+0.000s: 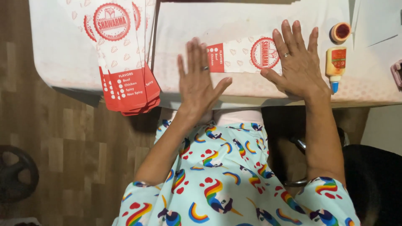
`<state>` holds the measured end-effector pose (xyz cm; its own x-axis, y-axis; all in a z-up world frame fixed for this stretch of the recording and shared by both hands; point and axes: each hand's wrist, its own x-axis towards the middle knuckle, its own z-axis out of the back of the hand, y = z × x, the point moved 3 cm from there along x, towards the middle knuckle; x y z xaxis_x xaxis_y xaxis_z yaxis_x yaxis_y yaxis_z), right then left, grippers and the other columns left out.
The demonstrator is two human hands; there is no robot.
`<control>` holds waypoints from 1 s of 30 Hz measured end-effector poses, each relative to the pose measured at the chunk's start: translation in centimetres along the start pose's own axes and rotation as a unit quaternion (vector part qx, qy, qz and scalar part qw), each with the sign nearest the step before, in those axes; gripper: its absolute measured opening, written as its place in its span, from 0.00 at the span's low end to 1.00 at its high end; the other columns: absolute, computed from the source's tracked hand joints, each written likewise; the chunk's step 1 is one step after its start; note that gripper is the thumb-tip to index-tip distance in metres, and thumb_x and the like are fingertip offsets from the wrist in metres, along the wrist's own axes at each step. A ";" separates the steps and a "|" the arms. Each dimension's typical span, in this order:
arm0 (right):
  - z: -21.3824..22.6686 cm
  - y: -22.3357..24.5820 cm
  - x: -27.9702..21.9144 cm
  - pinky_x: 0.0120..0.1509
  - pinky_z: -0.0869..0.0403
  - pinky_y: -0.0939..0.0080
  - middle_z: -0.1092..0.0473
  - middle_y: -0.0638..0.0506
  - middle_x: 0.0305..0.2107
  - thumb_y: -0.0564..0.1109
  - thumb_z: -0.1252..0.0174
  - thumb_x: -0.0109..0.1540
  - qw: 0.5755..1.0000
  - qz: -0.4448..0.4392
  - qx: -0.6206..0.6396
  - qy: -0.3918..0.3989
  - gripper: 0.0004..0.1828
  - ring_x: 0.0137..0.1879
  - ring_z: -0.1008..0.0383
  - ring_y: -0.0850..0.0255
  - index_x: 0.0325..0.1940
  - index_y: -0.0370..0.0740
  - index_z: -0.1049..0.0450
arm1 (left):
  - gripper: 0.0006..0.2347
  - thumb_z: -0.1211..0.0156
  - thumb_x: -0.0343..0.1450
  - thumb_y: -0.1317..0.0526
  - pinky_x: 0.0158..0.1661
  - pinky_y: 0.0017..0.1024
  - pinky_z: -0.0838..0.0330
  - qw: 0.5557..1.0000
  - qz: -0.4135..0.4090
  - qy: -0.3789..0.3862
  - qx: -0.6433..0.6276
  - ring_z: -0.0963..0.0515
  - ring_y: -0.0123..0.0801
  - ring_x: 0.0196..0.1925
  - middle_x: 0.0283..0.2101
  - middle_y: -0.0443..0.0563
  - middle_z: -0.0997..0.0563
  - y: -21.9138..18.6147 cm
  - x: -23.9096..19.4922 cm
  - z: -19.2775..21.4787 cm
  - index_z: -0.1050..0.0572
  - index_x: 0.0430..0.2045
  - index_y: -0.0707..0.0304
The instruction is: Applying glue to paper templates and folding them to assemble food packaging containers.
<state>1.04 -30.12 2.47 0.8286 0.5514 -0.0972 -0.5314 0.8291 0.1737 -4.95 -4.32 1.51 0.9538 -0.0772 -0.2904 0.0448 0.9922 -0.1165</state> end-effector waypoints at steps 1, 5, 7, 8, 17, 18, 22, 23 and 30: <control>0.6 0.2 -0.2 0.81 0.77 0.29 0.72 0.45 0.80 0.72 0.61 0.67 0.999 -0.034 0.009 0.029 0.51 0.84 0.79 0.48 0.83 0.43 0.70 | 0.49 0.75 0.74 0.22 0.76 0.53 0.77 1.000 0.023 0.015 0.011 0.76 0.48 0.80 0.78 0.63 0.75 0.7 -0.7 0.1 0.72 0.75 0.68; 0.3 2.2 -0.2 0.78 0.79 0.28 0.75 0.36 0.78 0.82 0.72 0.62 0.994 -0.090 -0.022 0.062 0.63 0.81 0.84 0.44 0.81 0.27 0.66 | 0.60 0.65 0.62 0.15 0.73 0.62 0.72 0.993 0.051 -0.108 0.001 0.68 0.64 0.79 0.77 0.75 0.64 0.7 -1.4 -1.1 0.59 0.75 0.76; -1.2 5.5 -0.6 0.77 0.71 0.20 0.58 0.20 0.75 0.72 0.55 0.62 0.999 0.042 0.000 -0.004 0.59 0.82 0.66 0.31 0.78 0.20 0.58 | 0.40 0.52 0.75 0.30 0.71 0.66 0.51 0.959 -0.205 -0.192 0.021 0.51 0.61 0.78 0.77 0.60 0.46 -1.1 -1.9 -0.6 0.46 0.74 0.61; -1.9 6.6 -1.2 0.77 0.71 0.20 0.58 0.20 0.75 0.72 0.55 0.62 0.999 0.038 -0.001 -0.002 0.59 0.82 0.66 0.31 0.78 0.20 0.58 | 0.40 0.52 0.75 0.30 0.71 0.66 0.51 0.959 -0.209 -0.191 0.018 0.51 0.61 0.78 0.77 0.60 0.46 -1.2 -1.9 -1.8 0.46 0.74 0.61; -1.4 1.4 -9.6 0.76 0.66 0.17 0.52 0.19 0.74 0.83 0.72 0.64 0.997 -0.059 -0.031 -0.028 0.64 0.80 0.56 0.26 0.78 0.19 0.51 | 0.39 0.37 0.70 0.40 0.71 0.64 0.52 0.941 -0.258 -0.215 -0.044 0.49 0.55 0.79 0.78 0.58 0.45 -1.6 -1.3 -4.8 0.43 0.74 0.59; -1.4 1.0 -10.3 0.76 0.69 0.18 0.51 0.17 0.74 0.77 0.65 0.66 0.995 -0.076 -0.031 -0.048 0.60 0.80 0.57 0.25 0.79 0.17 0.50 | 0.37 0.36 0.70 0.42 0.69 0.67 0.49 0.934 -0.256 -0.243 -0.053 0.45 0.59 0.77 0.75 0.62 0.42 -1.7 -1.5 -5.2 0.40 0.72 0.62; 0.0 -0.1 -9.6 0.78 0.52 0.20 0.42 0.22 0.73 0.45 0.36 0.69 0.979 -0.061 -0.126 -0.151 0.21 0.80 0.46 0.27 0.56 0.20 0.25 | 0.07 0.49 0.79 0.67 0.46 0.50 0.31 0.859 -0.279 -0.421 -0.081 0.26 0.56 0.42 0.46 0.67 0.24 -2.1 -4.6 0.3 0.26 0.43 0.75; 1.1 0.1 -8.2 0.78 0.52 0.20 0.42 0.22 0.73 0.45 0.36 0.69 0.978 -0.058 -0.126 -0.155 0.21 0.80 0.46 0.27 0.56 0.20 0.25 | 0.07 0.49 0.79 0.67 0.46 0.50 0.31 0.858 -0.277 -0.425 -0.078 0.26 0.56 0.42 0.46 0.67 0.24 -1.7 -4.9 -0.1 0.26 0.43 0.75; 3.1 -3.6 4.5 0.43 0.27 0.56 0.28 0.36 0.41 0.19 0.37 0.67 0.892 0.035 0.148 -0.426 0.07 0.37 0.26 0.50 0.47 0.21 0.23 | 0.17 0.37 0.77 0.67 0.30 0.22 0.30 0.819 -0.095 -0.326 -0.462 0.25 0.22 0.26 0.36 0.46 0.21 6.3 -5.3 3.8 0.31 0.60 0.63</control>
<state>7.20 -30.88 4.48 0.6952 0.2258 0.6824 -0.6222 0.6644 0.4140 -8.57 2.72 5.92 0.9251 0.1462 0.3504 0.2544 0.4464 -0.8579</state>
